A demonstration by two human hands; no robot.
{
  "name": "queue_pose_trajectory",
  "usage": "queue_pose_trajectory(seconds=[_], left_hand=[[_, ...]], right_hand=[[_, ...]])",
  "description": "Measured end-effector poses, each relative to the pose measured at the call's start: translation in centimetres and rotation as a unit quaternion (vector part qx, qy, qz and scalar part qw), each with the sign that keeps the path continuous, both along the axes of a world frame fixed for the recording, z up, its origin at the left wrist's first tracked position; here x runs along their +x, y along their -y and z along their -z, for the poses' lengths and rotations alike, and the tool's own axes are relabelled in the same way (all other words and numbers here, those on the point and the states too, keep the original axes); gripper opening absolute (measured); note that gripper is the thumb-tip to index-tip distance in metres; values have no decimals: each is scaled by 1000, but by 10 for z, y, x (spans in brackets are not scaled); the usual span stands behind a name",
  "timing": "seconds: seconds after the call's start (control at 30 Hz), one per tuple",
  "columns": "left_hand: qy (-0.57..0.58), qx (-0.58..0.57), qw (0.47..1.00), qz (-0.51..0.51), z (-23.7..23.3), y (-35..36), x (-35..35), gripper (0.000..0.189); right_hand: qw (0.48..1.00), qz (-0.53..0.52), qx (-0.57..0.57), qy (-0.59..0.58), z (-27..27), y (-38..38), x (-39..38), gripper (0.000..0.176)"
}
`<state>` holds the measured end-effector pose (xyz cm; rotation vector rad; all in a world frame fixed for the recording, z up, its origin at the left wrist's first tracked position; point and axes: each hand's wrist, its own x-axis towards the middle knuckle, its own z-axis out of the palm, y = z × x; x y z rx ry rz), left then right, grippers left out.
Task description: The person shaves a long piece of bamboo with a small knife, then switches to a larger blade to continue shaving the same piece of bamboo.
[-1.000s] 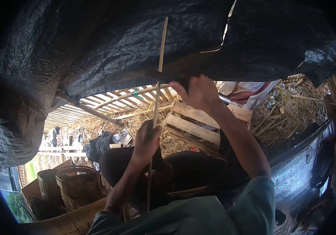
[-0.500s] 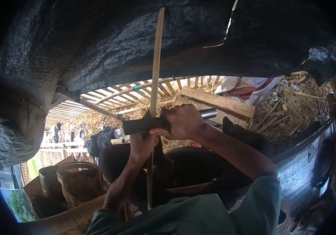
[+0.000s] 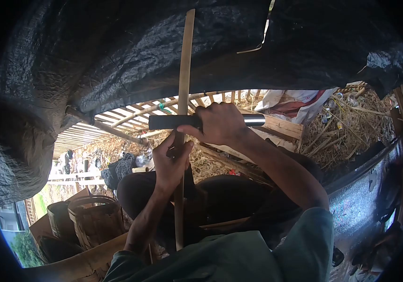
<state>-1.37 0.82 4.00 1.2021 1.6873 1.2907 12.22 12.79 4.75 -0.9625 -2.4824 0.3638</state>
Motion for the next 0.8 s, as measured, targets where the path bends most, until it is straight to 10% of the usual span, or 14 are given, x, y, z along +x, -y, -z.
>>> queue_pose_trajectory(seconds=[0.27, 0.57, 0.8], left_hand=[[135, -8, 991, 14, -7, 3, -8, 16], [-17, 3, 1000, 8, 8, 7, -7, 14], [41, -27, 998, 33, -5, 7, 19, 15]], right_hand=[[996, -82, 26, -15, 14, 32, 11, 73], [996, -47, 76, 21, 23, 21, 9, 72], [984, 128, 105, -59, 0, -70, 24, 49]])
